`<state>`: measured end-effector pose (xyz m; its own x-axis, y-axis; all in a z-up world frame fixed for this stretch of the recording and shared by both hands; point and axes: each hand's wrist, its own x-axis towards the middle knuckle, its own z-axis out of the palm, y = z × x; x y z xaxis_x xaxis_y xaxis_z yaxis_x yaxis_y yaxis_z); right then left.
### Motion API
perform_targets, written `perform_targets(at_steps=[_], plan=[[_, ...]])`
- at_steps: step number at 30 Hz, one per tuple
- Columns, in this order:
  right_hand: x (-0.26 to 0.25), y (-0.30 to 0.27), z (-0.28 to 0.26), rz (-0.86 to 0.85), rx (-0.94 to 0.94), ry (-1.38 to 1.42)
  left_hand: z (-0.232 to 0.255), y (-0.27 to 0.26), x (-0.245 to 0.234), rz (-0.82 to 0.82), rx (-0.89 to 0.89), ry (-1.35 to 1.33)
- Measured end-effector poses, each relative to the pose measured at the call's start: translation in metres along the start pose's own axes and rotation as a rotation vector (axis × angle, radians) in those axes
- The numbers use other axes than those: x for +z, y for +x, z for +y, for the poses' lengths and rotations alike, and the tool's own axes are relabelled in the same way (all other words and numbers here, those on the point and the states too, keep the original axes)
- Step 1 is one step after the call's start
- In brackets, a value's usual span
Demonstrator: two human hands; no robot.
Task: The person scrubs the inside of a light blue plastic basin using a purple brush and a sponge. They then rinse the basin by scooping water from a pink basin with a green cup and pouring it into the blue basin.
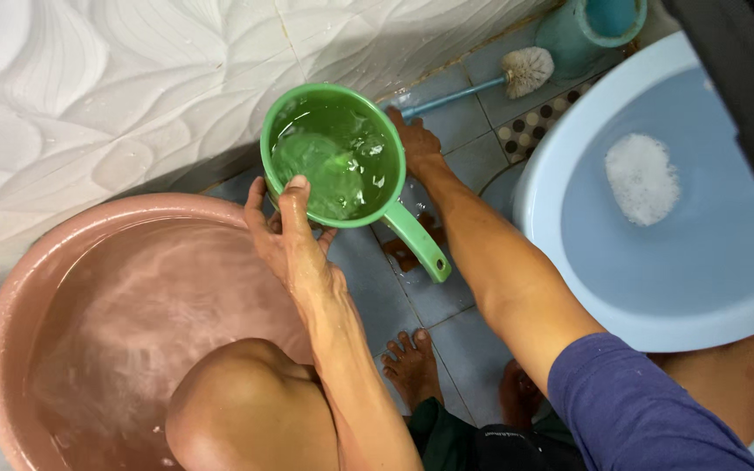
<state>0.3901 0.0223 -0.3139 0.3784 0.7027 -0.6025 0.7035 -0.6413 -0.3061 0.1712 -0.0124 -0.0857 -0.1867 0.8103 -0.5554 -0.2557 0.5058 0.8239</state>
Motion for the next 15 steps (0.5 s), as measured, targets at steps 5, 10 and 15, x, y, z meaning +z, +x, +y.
perform_targets(at_steps=[5,10,15], plan=[[0.026,-0.029,0.032,0.128,0.107,0.250,0.001,-0.010,0.008,-0.053,0.008,-0.010],[0.022,-0.043,0.018,0.489,0.137,0.904,0.016,-0.022,0.017,-0.141,0.069,-0.049],[-0.042,-0.105,0.003,0.719,-0.065,1.266,0.043,-0.037,0.025,-0.200,0.109,-0.007]])
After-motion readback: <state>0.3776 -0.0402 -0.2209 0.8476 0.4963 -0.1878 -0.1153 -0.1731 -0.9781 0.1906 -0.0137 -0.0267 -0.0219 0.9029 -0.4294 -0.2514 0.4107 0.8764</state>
